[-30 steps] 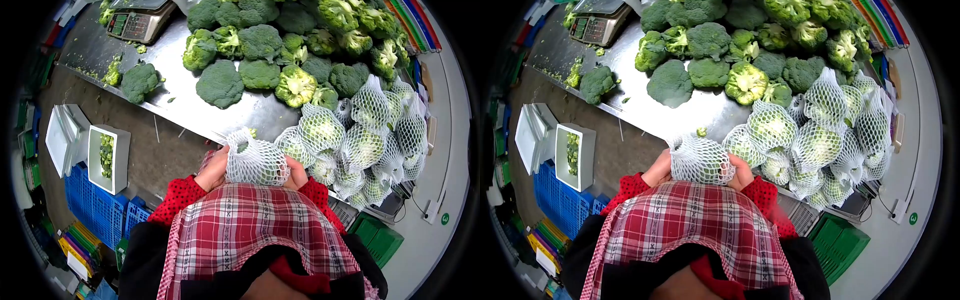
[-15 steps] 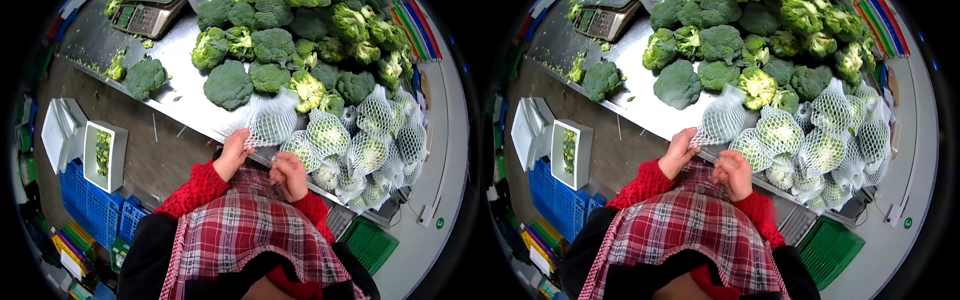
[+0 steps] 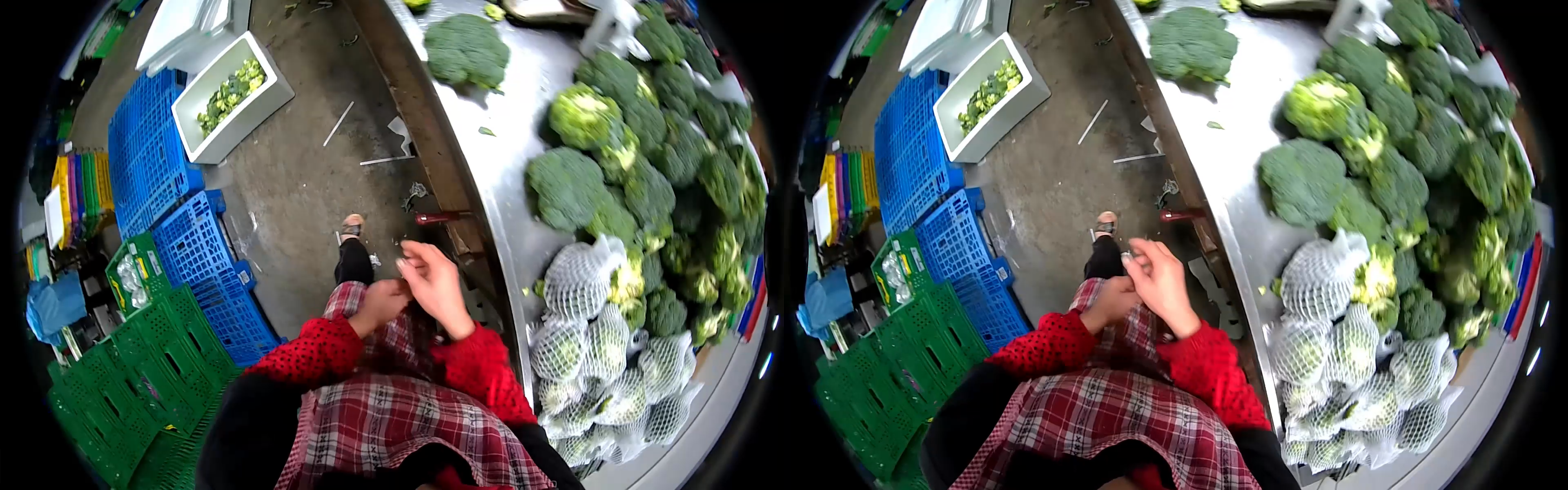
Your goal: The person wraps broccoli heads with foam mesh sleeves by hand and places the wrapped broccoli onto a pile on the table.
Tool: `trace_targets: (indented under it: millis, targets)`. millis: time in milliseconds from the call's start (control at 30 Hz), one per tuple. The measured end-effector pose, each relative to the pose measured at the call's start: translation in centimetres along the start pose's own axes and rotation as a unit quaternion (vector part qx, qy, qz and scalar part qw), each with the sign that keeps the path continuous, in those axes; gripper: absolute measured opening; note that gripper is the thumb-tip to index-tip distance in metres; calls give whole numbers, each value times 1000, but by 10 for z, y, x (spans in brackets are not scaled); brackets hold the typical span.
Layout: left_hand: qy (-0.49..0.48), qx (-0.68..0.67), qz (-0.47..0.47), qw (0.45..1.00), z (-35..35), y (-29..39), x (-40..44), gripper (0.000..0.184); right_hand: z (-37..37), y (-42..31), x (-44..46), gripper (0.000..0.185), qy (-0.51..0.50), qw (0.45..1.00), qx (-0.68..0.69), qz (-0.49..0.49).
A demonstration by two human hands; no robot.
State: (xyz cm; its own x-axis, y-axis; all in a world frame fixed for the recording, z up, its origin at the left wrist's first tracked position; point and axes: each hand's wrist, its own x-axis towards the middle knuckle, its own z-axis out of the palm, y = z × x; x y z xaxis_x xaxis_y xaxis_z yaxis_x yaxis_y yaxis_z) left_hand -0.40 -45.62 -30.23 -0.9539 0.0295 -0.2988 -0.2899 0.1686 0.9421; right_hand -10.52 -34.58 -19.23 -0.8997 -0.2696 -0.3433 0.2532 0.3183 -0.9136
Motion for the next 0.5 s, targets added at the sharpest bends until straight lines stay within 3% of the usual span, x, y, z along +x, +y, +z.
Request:
trace_targets:
  millis: [67,133,167,233,267,300,333,367,400,467,500]
  targets:
    - [1,58,-153,986,-41,-8,16,15,51,65,58,33,18,997,39,66]
    - [51,132,-123,982,-68,-65,34,16,100,132,146,36,40,990,85,107]
    - [60,126,-118,983,-79,-90,43,17,117,162,196,38,47,987,44,144]
    - [104,103,-102,984,-98,-157,68,15,155,281,315,35,109,985,-125,-35]
    - [134,85,-98,982,-102,-192,64,15,170,328,359,32,133,955,-257,-59]
    - [133,81,-128,979,-108,-223,57,15,189,351,387,30,179,939,-292,35]
    - [128,110,-171,971,-116,-247,62,14,187,377,427,30,59,936,-303,167]
    - [126,136,-211,960,-123,-266,70,14,189,453,468,27,5,925,-333,182]
    - [53,174,-216,959,-135,-269,76,16,189,509,492,25,-3,901,-398,174]
    - [121,33,-227,966,-148,-256,95,24,184,594,522,24,50,850,-511,120]
    - [104,59,-203,972,-152,-260,95,27,184,618,526,25,71,836,-537,87]
